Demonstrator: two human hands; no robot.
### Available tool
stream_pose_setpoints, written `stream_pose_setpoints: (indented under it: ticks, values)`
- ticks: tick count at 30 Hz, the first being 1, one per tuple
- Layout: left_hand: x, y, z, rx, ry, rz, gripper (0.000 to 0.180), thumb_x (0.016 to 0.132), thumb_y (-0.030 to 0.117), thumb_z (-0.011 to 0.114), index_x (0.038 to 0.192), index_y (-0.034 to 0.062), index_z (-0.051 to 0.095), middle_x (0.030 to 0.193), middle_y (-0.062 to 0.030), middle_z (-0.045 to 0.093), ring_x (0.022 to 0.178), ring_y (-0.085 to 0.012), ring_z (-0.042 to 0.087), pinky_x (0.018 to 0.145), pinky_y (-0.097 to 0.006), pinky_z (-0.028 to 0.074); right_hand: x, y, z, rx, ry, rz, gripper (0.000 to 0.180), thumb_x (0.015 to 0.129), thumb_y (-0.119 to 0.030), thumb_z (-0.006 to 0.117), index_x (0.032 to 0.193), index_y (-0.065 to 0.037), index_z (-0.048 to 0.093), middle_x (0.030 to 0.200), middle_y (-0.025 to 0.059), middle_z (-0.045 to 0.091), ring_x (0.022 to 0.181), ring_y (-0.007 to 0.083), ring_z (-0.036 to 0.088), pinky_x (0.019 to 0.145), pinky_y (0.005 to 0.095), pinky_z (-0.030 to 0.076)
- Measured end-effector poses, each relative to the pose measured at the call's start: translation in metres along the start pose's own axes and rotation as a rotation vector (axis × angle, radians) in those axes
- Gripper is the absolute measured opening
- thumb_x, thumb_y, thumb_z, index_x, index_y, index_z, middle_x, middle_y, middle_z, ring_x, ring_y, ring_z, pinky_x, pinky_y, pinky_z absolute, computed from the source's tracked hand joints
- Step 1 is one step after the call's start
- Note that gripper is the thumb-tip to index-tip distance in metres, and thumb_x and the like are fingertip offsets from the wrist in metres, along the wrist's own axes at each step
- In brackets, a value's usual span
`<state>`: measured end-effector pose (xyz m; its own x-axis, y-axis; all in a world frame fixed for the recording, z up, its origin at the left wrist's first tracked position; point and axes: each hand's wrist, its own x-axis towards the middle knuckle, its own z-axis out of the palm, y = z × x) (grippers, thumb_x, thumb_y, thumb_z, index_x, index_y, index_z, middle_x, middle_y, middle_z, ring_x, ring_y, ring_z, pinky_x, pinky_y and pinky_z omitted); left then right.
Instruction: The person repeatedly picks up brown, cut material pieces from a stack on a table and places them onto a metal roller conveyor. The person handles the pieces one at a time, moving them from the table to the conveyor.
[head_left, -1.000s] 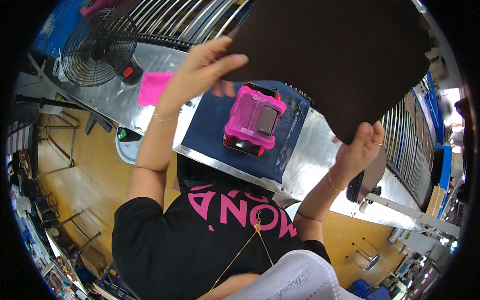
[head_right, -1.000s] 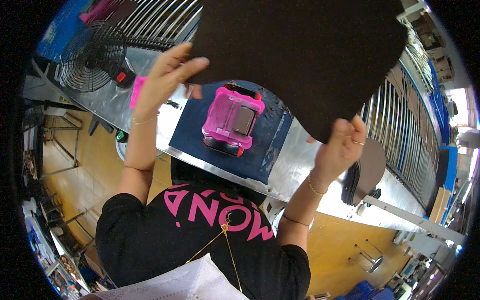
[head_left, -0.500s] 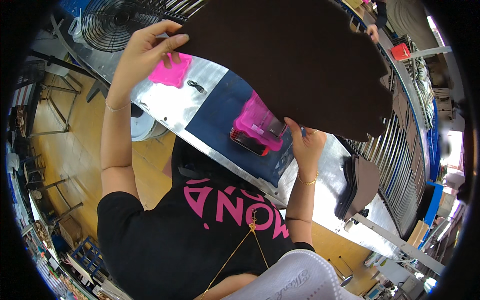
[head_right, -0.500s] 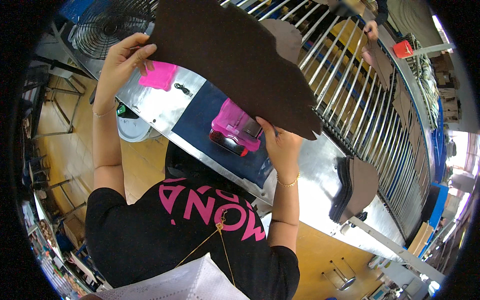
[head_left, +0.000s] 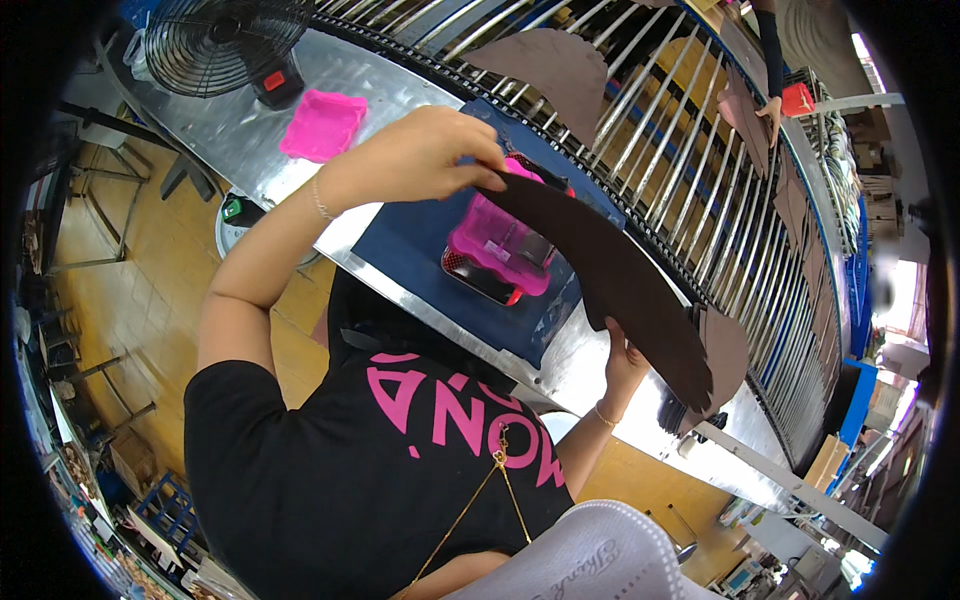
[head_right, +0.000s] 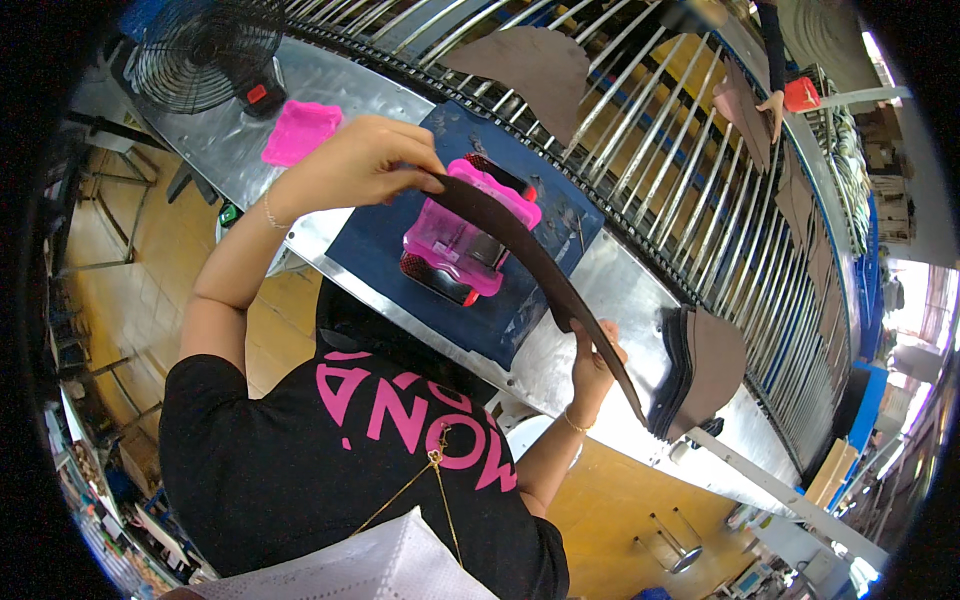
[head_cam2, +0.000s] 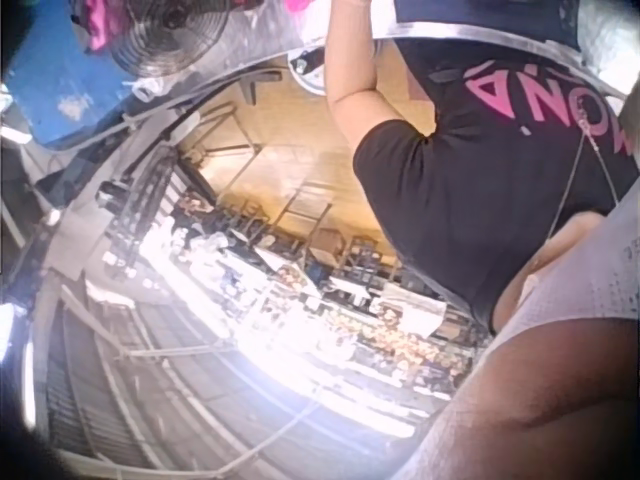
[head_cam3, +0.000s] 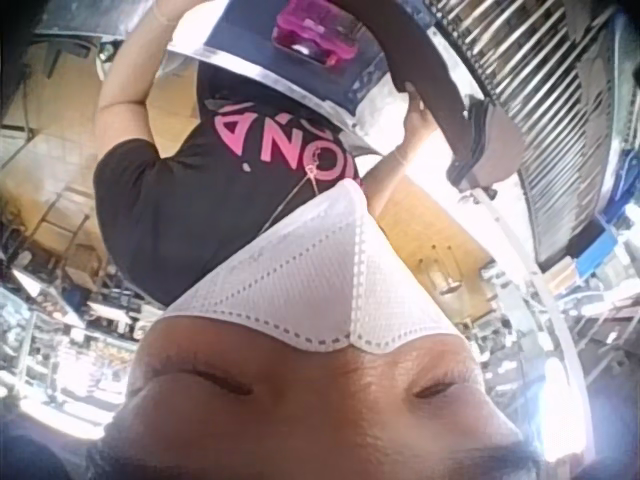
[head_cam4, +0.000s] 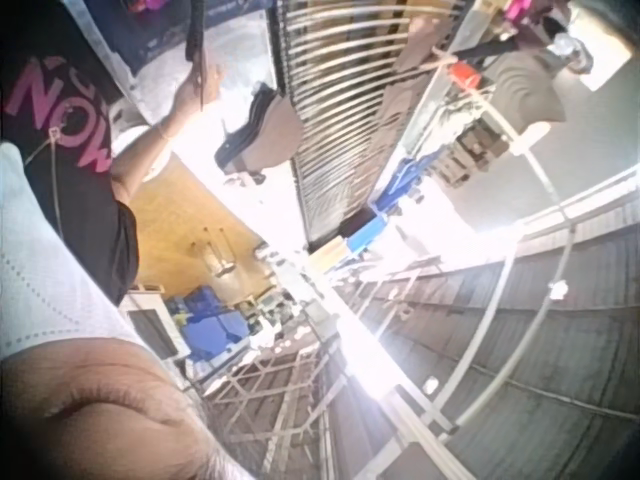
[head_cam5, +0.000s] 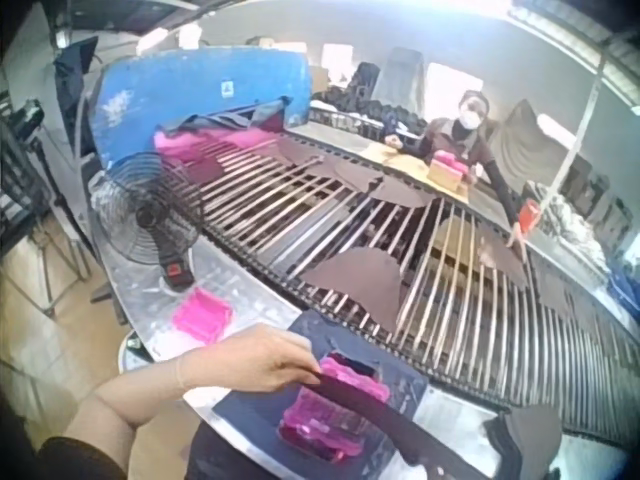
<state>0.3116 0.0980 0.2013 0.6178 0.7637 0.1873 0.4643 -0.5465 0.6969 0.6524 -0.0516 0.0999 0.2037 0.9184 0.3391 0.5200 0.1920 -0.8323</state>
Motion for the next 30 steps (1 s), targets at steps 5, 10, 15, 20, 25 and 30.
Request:
stream_pose_setpoints:
  ticks: [5,10,15,20,25,30]
  values:
    - [0.028,0.012,0.027,0.052,-0.081,0.208,0.012,0.074,0.018,0.071,0.081,0.0077,0.07,0.075,-0.0053,0.055,0.066,-0.0243,0.058,0.058,-0.034,0.045,-0.022,0.01,-0.056,0.07,0.105,0.169,0.013,0.08,0.005,0.066,0.093,0.003,0.067,0.084,0.0053,0.066,0.078,0.012,0.057,0.071,0.0245,0.045]
    - [0.054,0.034,0.057,0.136,-0.172,0.351,0.015,0.073,0.021,0.071,0.074,0.0066,0.069,0.08,-0.0046,0.051,0.063,-0.0237,0.058,0.055,-0.034,0.045,-0.027,-0.023,-0.114,0.098,0.395,0.122,0.013,0.085,0.001,0.063,0.097,0.002,0.067,0.084,0.0046,0.066,0.074,0.0089,0.057,0.068,0.0194,0.046]
    - [0.094,0.058,0.073,-0.254,-0.083,0.459,0.053,0.073,0.04,0.075,0.105,0.0009,0.06,0.084,-0.0073,0.055,0.061,-0.0184,0.056,0.053,-0.03,0.044,-0.006,-0.07,-0.132,-0.141,0.591,0.125,0.018,0.087,-0.009,0.065,0.1,0.003,0.067,0.082,0.0039,0.065,0.072,0.0076,0.055,0.066,0.0191,0.045]
    - [0.163,0.079,0.058,-0.549,-0.22,0.244,0.034,0.084,0.032,0.068,0.095,0.0008,0.061,0.055,-0.0049,0.052,0.045,-0.0091,0.05,0.043,-0.025,0.04,0.019,-0.064,-0.151,-0.119,0.492,0.148,0.025,0.087,-0.011,0.065,0.106,0.006,0.063,0.088,0.0051,0.066,0.076,0.0076,0.056,0.069,0.0195,0.046]
    - [0.192,0.005,0.057,-0.777,0.077,-0.036,0.023,0.089,0.014,0.059,0.104,-0.0024,0.052,0.064,-0.0089,0.059,0.046,-0.0141,0.059,0.039,-0.025,0.048,0.029,-0.011,-0.171,-0.564,0.474,0.372,0.036,0.091,-0.024,0.059,0.12,-0.003,0.058,0.111,0.0162,0.061,0.101,0.0247,0.058,0.091,0.0342,0.042]
    - [0.2,-0.11,0.063,-0.971,0.329,-0.3,0.031,0.091,0.006,0.051,0.12,-0.0002,0.043,0.096,-0.0131,0.06,0.058,-0.0165,0.065,0.045,-0.025,0.053,-0.044,0.129,-0.251,-1.121,0.412,0.631,0.037,0.087,-0.027,0.061,0.115,-0.003,0.06,0.11,0.0205,0.061,0.101,0.0342,0.058,0.089,0.0414,0.044]
